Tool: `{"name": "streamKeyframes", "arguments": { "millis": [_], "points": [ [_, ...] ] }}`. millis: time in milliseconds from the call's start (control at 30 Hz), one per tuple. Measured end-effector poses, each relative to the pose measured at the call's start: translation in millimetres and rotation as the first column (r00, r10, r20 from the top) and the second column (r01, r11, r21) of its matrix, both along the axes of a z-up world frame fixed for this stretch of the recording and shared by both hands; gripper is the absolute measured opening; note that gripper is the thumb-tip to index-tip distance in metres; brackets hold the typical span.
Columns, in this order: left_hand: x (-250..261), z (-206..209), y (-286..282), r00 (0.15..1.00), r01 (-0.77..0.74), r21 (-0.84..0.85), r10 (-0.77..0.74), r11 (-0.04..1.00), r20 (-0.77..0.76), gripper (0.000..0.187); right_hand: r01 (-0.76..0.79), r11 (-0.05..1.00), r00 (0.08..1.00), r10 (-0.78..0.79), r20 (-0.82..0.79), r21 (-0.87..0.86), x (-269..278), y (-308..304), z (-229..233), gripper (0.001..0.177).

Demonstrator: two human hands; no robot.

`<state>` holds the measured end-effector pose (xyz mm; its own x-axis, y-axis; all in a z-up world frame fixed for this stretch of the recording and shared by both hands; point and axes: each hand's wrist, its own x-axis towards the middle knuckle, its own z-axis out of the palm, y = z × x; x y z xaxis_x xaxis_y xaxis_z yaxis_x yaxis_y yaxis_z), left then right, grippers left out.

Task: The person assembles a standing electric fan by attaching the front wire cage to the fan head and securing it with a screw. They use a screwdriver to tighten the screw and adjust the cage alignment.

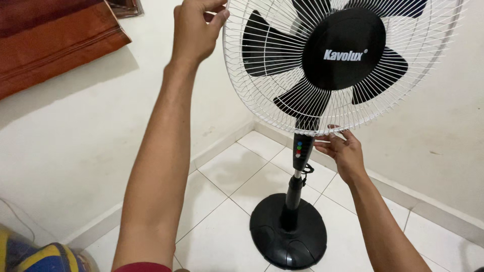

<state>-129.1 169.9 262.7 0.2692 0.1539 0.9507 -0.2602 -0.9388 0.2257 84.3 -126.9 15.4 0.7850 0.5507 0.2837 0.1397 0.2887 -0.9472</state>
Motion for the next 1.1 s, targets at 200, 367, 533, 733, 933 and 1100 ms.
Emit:
{"name": "streamKeyframes", "arguments": {
  "millis": [200, 367, 533, 733, 933, 1100],
  "points": [
    [2, 18, 3, 0.980, -0.116, -0.034, 0.109, 0.993, -0.166, 0.016, -0.018, 1.000, 1.000, 0.018, -0.010, 0.008, 2, 1, 2, 0.035],
    [8, 13, -5, 0.972, -0.229, -0.119, 0.221, 0.966, -0.077, 0.017, -0.026, 0.997, 0.997, 0.031, -0.064, 0.069, 0, 5, 4, 0.038],
    [7, 14, -5, 0.973, -0.225, -0.089, 0.219, 0.970, -0.071, 0.012, -0.033, 0.993, 0.996, 0.042, -0.078, 0.117, 0, 9, 1, 0.034],
    [8, 14, 4, 0.954, -0.274, -0.050, 0.265, 0.960, -0.137, 0.010, -0.026, 0.990, 0.996, 0.037, -0.075, 0.141, 2, 11, -4, 0.031],
    [19, 11, 15, 0.930, -0.323, -0.012, 0.315, 0.946, -0.188, 0.011, -0.024, 0.988, 0.998, 0.032, -0.048, 0.154, 5, 14, -8, 0.027],
    [31, 2, 24, 0.934, -0.355, 0.109, 0.358, 0.929, -0.007, 0.014, -0.047, 0.982, 0.998, 0.055, -0.039, 0.183, 10, 14, -17, 0.024]
  ]
}}
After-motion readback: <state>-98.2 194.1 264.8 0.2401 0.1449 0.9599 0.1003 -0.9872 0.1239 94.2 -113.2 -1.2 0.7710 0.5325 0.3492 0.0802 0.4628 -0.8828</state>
